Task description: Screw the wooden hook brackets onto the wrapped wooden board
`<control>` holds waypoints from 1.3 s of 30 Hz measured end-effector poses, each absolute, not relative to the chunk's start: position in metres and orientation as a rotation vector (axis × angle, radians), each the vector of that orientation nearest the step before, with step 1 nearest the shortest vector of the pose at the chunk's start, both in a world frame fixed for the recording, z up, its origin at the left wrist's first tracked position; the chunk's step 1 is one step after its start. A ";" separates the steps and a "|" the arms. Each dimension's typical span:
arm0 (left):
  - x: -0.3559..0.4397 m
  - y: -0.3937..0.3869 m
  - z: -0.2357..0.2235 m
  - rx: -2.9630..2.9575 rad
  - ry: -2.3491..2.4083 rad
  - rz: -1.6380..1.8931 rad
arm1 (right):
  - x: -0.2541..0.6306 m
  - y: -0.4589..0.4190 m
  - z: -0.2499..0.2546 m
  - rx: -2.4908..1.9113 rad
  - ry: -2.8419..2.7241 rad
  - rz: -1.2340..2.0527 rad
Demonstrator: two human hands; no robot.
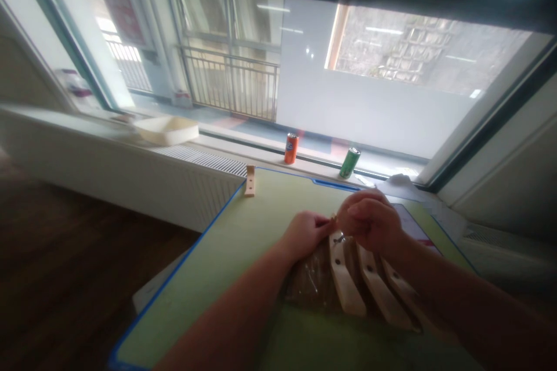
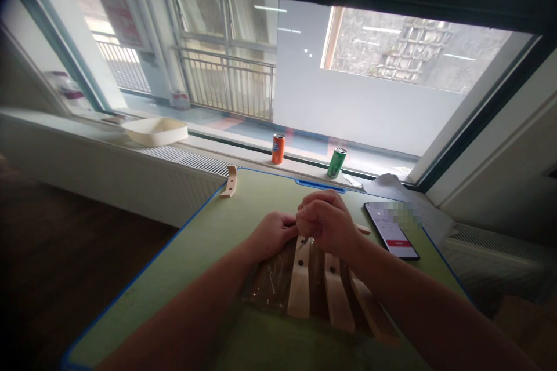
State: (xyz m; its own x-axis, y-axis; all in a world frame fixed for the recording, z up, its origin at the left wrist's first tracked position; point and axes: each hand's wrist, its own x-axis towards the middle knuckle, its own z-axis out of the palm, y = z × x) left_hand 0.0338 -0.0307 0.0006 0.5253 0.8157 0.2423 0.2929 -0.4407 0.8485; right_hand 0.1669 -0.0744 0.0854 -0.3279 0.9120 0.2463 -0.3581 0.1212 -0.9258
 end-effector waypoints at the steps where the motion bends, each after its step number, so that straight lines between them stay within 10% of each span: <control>1: 0.034 -0.031 0.001 1.979 0.907 0.840 | 0.167 -0.074 0.085 -0.618 -1.289 1.467; 30: 0.035 -0.030 0.001 1.920 0.872 0.775 | 0.162 -0.060 0.078 -0.734 -1.179 1.505; 39: 0.035 -0.031 -0.002 1.863 0.897 0.783 | 0.187 -0.071 0.109 -1.117 -2.036 1.032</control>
